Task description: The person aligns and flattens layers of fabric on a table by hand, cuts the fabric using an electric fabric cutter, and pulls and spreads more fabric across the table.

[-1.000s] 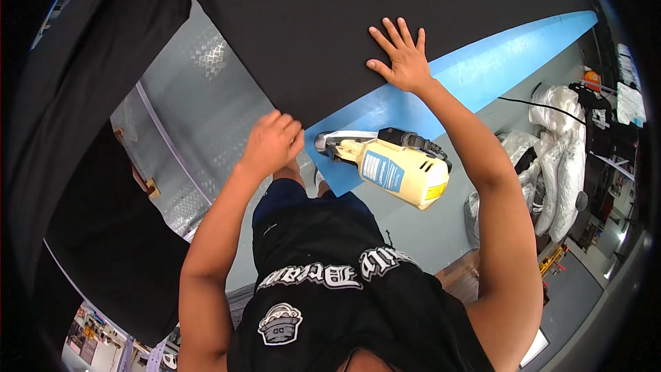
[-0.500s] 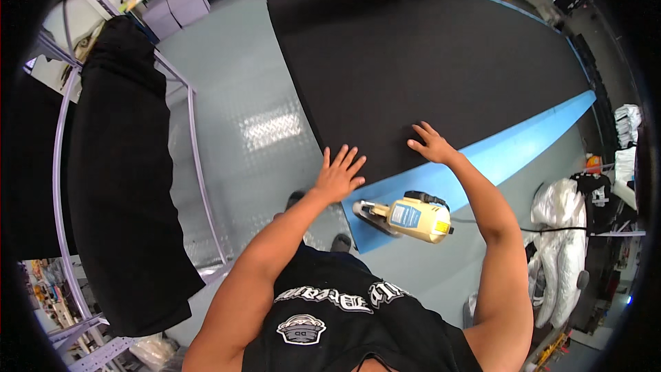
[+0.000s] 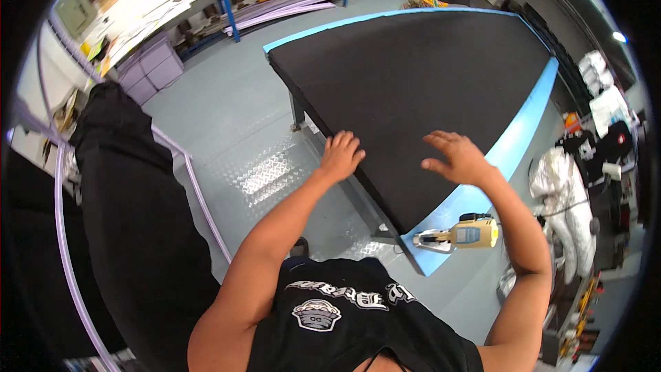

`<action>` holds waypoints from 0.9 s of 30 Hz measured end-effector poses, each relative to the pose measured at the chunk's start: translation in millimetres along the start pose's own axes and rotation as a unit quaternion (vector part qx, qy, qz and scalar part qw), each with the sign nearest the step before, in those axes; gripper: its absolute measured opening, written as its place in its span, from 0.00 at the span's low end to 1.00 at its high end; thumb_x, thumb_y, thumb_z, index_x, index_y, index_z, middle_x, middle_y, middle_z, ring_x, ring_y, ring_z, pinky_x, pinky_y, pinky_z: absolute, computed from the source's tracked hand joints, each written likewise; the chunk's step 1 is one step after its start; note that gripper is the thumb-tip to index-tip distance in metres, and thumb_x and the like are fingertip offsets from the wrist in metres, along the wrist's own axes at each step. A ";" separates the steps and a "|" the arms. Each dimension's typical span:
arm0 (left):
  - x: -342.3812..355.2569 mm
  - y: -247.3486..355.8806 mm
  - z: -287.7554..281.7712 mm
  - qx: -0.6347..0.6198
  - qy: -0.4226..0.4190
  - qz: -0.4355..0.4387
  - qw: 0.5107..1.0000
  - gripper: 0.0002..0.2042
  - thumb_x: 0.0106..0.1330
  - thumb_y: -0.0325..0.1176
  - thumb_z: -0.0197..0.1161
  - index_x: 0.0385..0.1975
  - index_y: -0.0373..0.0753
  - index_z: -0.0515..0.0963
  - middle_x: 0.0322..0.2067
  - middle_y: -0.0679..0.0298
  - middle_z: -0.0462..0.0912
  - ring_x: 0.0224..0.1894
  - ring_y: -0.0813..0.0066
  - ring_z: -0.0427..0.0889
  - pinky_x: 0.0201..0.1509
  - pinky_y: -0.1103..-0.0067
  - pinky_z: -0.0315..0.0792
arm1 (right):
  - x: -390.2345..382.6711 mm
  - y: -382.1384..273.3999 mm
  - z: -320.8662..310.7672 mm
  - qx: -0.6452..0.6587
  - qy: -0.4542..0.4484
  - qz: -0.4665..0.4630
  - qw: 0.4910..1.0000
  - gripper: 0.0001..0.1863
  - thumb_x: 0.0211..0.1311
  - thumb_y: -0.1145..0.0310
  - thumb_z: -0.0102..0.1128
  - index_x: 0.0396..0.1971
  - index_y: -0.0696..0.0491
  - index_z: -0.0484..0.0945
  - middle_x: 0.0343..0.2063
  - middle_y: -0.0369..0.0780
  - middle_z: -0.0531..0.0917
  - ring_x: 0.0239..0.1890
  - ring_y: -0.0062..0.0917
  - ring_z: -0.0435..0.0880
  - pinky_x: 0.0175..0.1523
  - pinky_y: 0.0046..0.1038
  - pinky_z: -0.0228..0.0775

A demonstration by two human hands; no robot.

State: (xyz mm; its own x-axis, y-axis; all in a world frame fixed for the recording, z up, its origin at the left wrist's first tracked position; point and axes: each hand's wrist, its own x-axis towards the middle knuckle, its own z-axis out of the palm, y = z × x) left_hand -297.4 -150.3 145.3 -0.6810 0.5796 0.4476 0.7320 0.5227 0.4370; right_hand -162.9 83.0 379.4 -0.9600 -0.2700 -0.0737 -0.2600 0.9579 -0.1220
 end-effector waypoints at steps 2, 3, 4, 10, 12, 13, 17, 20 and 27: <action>43.0 -33.4 -4.8 0.064 0.021 0.013 0.998 0.21 0.62 0.47 0.56 0.49 0.39 0.72 0.55 0.57 0.69 0.61 0.57 0.62 0.59 0.55 0.57 | 4.6 -32.1 32.8 0.014 -0.002 0.048 0.999 0.32 0.58 0.44 0.54 0.53 0.55 0.72 0.56 0.49 0.71 0.58 0.43 0.69 0.60 0.41 0.59; 66.3 -40.5 -5.3 0.066 0.003 0.003 0.998 0.22 0.63 0.48 0.55 0.50 0.40 0.71 0.56 0.58 0.68 0.63 0.57 0.60 0.59 0.52 0.56 | 0.3 -43.4 54.1 0.019 0.014 0.089 0.996 0.32 0.58 0.43 0.53 0.53 0.54 0.73 0.57 0.49 0.70 0.60 0.42 0.66 0.61 0.43 0.57; 88.1 -46.2 -6.7 0.070 -0.022 0.000 0.997 0.23 0.63 0.49 0.55 0.51 0.40 0.71 0.57 0.58 0.67 0.64 0.57 0.58 0.60 0.51 0.55 | -3.5 -52.3 78.2 0.026 0.041 0.131 0.990 0.32 0.59 0.43 0.52 0.53 0.53 0.72 0.58 0.48 0.68 0.62 0.43 0.64 0.62 0.46 0.54; 131.9 -154.7 0.6 0.168 -0.013 -0.045 0.985 0.29 0.65 0.55 0.47 0.63 0.48 0.62 0.64 0.65 0.60 0.68 0.61 0.51 0.63 0.45 0.45 | -21.1 -78.6 263.6 0.009 0.152 0.452 0.879 0.35 0.60 0.43 0.50 0.62 0.48 0.63 0.64 0.52 0.56 0.66 0.51 0.52 0.63 0.60 0.43; 109.1 -167.3 15.8 0.126 -0.184 -0.175 0.959 0.34 0.64 0.63 0.39 0.68 0.53 0.51 0.70 0.67 0.46 0.72 0.60 0.38 0.62 0.36 0.32 | -45.6 -87.4 294.6 0.060 0.140 0.465 0.872 0.37 0.59 0.40 0.47 0.64 0.46 0.60 0.66 0.52 0.54 0.68 0.50 0.48 0.65 0.59 0.36; 109.6 -181.2 12.6 0.143 -0.207 -0.187 0.950 0.36 0.64 0.64 0.39 0.68 0.53 0.49 0.70 0.69 0.43 0.72 0.59 0.36 0.60 0.33 0.30 | -45.2 -90.0 300.7 0.073 0.154 0.449 0.877 0.37 0.59 0.40 0.48 0.64 0.45 0.61 0.66 0.51 0.54 0.69 0.48 0.47 0.66 0.59 0.34; 174.6 -224.9 -64.8 0.035 -0.156 -0.211 0.964 0.32 0.65 0.55 0.49 0.65 0.45 0.56 0.65 0.52 0.54 0.68 0.53 0.50 0.67 0.49 0.45 | -26.2 -95.1 259.0 0.181 0.125 0.506 0.834 0.36 0.59 0.40 0.49 0.62 0.48 0.63 0.65 0.51 0.55 0.69 0.47 0.48 0.65 0.58 0.36; 278.4 -264.3 -220.4 0.158 0.253 0.049 0.953 0.23 0.64 0.33 0.54 0.57 0.30 0.63 0.58 0.45 0.64 0.61 0.53 0.63 0.67 0.67 0.54 | -15.7 -84.3 230.1 0.228 0.205 0.486 0.818 0.36 0.58 0.42 0.53 0.59 0.53 0.65 0.63 0.53 0.57 0.66 0.46 0.54 0.64 0.52 0.46; 478.4 6.3 -184.8 0.052 0.176 0.233 0.955 0.25 0.63 0.39 0.55 0.58 0.33 0.63 0.60 0.48 0.62 0.62 0.56 0.62 0.67 0.66 0.55 | 89.7 -61.6 34.4 0.012 0.354 0.235 0.905 0.29 0.58 0.53 0.58 0.55 0.55 0.68 0.61 0.52 0.61 0.64 0.47 0.58 0.64 0.49 0.50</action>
State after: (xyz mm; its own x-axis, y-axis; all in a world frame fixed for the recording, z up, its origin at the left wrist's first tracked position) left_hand -622.2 14.8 506.4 -0.2315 0.5279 0.8171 0.9429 0.3284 0.0549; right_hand -229.4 -3.6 346.2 -0.7916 0.3057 0.5291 0.1891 0.9459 -0.2637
